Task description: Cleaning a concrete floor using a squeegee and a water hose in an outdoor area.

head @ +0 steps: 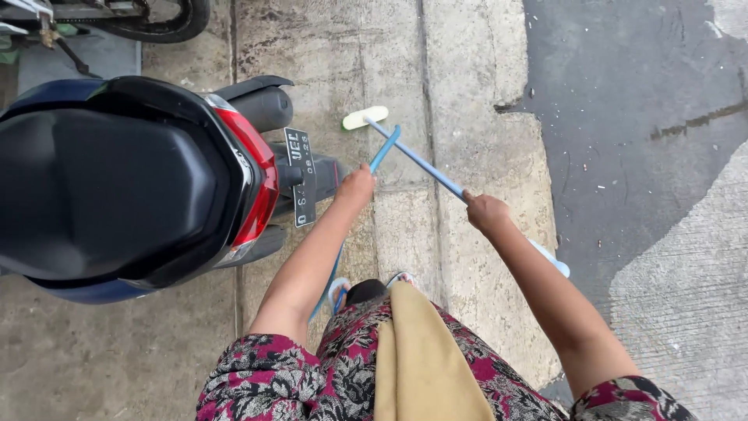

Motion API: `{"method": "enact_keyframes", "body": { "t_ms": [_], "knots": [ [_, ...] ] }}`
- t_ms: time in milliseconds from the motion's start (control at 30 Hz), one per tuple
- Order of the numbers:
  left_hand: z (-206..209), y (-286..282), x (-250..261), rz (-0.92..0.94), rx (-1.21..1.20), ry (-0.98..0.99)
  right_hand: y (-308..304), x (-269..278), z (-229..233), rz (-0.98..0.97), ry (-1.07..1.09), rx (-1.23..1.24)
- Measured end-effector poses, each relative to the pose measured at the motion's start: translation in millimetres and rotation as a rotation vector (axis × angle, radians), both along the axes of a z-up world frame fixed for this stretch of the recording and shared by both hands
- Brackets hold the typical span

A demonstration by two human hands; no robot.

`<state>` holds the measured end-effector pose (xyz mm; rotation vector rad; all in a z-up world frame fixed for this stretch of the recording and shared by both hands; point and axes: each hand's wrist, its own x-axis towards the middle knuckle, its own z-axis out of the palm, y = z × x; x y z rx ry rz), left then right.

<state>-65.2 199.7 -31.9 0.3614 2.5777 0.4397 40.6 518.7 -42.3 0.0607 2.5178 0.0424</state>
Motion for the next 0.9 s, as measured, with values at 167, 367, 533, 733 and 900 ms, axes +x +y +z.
{"method": "enact_keyframes", "body": {
  "t_ms": [167,367,533,733,900],
  "knots": [
    [39,-5,-19,0.107,-0.009,-0.128,15,14,48,-0.001,-0.085,0.031],
    [16,-23,-31,0.130,-0.051,-0.127,42,31,93,-0.001,-0.128,0.106],
    [15,-29,-46,0.184,-0.040,-0.170,49,-1,107,0.018,-0.184,0.172],
    [13,-11,-65,0.247,0.014,-0.201,35,-105,56,0.066,-0.036,0.090],
    [-25,5,-96,0.186,-0.036,-0.243,49,-175,19,0.107,0.013,0.079]
  ]
}}
